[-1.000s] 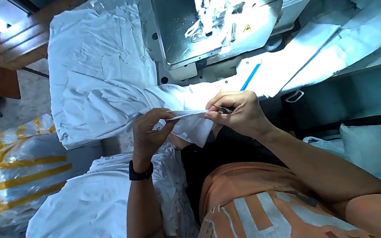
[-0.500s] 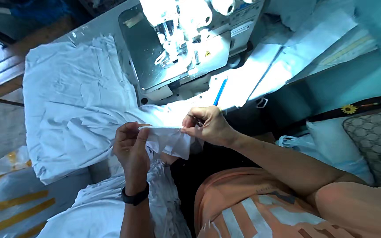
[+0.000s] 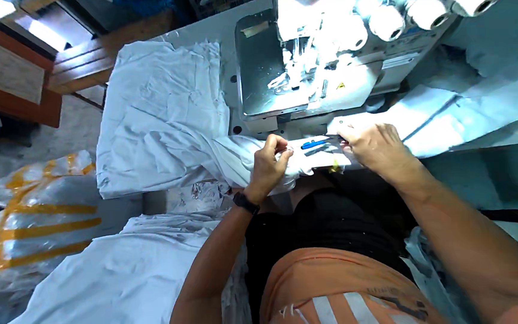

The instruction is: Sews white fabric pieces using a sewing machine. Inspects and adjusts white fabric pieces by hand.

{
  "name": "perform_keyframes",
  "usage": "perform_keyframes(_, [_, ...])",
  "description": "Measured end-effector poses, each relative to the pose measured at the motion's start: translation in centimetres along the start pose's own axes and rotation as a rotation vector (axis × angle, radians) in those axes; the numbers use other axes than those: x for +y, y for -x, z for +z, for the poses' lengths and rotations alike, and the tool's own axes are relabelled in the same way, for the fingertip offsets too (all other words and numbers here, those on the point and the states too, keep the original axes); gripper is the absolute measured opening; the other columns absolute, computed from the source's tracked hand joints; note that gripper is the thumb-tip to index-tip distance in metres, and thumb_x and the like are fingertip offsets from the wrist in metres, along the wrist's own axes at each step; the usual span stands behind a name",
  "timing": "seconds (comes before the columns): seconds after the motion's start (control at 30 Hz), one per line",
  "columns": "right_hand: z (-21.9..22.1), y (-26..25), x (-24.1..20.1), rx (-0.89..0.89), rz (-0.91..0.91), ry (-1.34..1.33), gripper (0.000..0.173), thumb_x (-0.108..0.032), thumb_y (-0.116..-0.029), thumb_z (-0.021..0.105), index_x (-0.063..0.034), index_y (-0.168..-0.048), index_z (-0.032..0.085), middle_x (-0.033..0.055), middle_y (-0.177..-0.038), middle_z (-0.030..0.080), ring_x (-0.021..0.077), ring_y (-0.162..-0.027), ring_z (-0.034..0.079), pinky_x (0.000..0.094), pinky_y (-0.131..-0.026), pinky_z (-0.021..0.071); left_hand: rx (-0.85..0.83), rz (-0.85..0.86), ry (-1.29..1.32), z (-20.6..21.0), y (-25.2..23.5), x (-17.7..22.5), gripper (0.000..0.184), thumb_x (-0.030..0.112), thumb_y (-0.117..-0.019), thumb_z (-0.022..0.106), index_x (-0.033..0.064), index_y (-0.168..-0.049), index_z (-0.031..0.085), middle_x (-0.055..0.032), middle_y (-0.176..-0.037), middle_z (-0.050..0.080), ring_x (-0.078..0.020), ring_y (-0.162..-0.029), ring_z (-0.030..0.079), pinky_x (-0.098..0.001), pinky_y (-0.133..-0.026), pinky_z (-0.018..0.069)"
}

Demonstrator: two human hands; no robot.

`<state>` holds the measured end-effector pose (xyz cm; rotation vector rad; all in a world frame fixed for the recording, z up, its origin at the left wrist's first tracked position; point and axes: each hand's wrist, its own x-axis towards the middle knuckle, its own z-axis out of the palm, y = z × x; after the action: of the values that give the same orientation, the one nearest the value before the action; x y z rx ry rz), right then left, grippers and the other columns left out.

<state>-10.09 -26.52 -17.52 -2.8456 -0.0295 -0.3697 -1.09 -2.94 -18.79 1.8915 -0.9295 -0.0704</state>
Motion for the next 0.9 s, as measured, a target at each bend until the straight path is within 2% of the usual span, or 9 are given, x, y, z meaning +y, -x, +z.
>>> perform_keyframes(0.03, [0.1,0.6,0.2,0.107,-0.054,-0.038,0.009,0.001,-0.0895,0.068,0.0066,-0.097,0.07,0.0262,-0.089,0.067,0.0454,-0.076,0.068,0.0573,-0.061,0.0534,0.017,-0.005,-0.001,0.6,0.3,-0.8,0.022,0.001,-0.0909,0.071,0.0008,-0.108,0.057,-0.0113,-0.094,0.069,-0.0164,-0.081,0.07,-0.0331,-0.073,0.0606])
perform_keyframes(0.1, [0.5,1.0,-0.7,0.384,-0.079,-0.186,0.014,-0.005,-0.0901,0.066,0.006,-0.097,0.072,0.0215,-0.085,0.07,0.0332,-0.073,0.07,0.0429,-0.063,0.0557,0.054,-0.003,0.001,1.2,0.4,-1.3,0.023,0.001,-0.0892,0.072,0.0027,-0.105,0.055,-0.0102,-0.093,0.069,-0.0156,-0.081,0.07,-0.0319,-0.073,0.0603])
perform_keyframes(0.17, [0.9,1.3,-3.5,0.502,0.081,-0.601,0.013,-0.005,-0.0909,0.068,0.0037,-0.1,0.069,0.0088,-0.085,0.067,0.0074,-0.071,0.062,0.0173,-0.066,0.0514,0.072,-0.008,0.0,1.2,0.9,-1.3,0.023,0.001,-0.0884,0.072,0.0047,-0.102,0.054,-0.009,-0.09,0.069,-0.015,-0.078,0.069,-0.0306,-0.07,0.0596])
perform_keyframes(0.2, [1.4,1.2,-4.9,0.51,0.167,-0.873,0.012,-0.003,-0.0912,0.067,-0.0009,-0.103,0.065,0.0004,-0.085,0.064,-0.0018,-0.068,0.057,0.0104,-0.062,0.0492,0.082,-0.009,-0.006,1.2,0.9,-1.3,0.023,0.001,-0.088,0.072,0.0054,-0.1,0.053,-0.0087,-0.088,0.069,-0.0151,-0.075,0.069,-0.0302,-0.067,0.0589])
perform_keyframes(0.27, [3.2,0.4,-6.7,0.547,0.266,-1.299,0.012,-0.001,-0.0914,0.066,-0.0074,-0.101,0.063,-0.0043,-0.076,0.063,-0.002,-0.055,0.054,0.0125,-0.049,0.046,0.097,0.0,-0.029,1.2,1.0,-1.2,0.022,0.002,-0.0878,0.072,0.006,-0.097,0.052,-0.0088,-0.086,0.069,-0.0156,-0.074,0.069,-0.0303,-0.064,0.0581])
perform_keyframes(0.33, [4.6,-0.4,-7.6,0.562,0.315,-1.479,0.008,-0.002,-0.0945,0.063,-0.0097,-0.096,0.062,-0.0049,-0.069,0.061,-0.0005,-0.05,0.051,0.0136,-0.045,0.0442,0.111,0.012,-0.052,1.4,1.1,-1.3,0.021,0.002,-0.088,0.071,0.0067,-0.095,0.052,-0.0083,-0.085,0.068,-0.0153,-0.073,0.068,-0.0297,-0.063,0.0574])
perform_keyframes(0.4, [5.3,-1.0,-8.1,0.564,0.336,-1.479,0.01,-0.001,-0.0951,0.061,-0.0111,-0.094,0.062,-0.0069,-0.067,0.061,-0.0015,-0.05,0.052,0.0129,-0.046,0.0448,0.118,0.013,-0.063,1.4,1.1,-1.3,0.02,0.003,-0.0876,0.07,0.0073,-0.094,0.052,-0.0076,-0.084,0.067,-0.0146,-0.072,0.067,-0.0288,-0.062,0.0564])
perform_keyframes(0.77, [5.4,-0.9,-8.3,0.462,0.303,-1.38,0.011,0.002,-0.0927,0.063,-0.0083,-0.096,0.063,-0.0071,-0.07,0.06,-0.0032,-0.055,0.053,0.012,-0.051,0.0463,0.144,0.017,-0.09,1.8,1.1,-1.1,0.018,0.001,-0.0854,0.069,0.0071,-0.091,0.053,-0.007,-0.081,0.064,-0.0136,-0.067,0.063,-0.026,-0.056,0.053])
perform_keyframes(0.9, [5.2,-1.0,-8.5,0.456,0.329,-1.373,0.01,0.002,-0.0928,0.063,-0.0085,-0.094,0.063,-0.0072,-0.067,0.059,-0.0032,-0.052,0.051,0.0118,-0.049,0.0444,0.144,0.018,-0.085,1.8,1.2,-1.1,0.018,0.002,-0.0853,0.069,0.0071,-0.091,0.053,-0.0071,-0.08,0.063,-0.0135,-0.066,0.063,-0.0259,-0.056,0.0526])
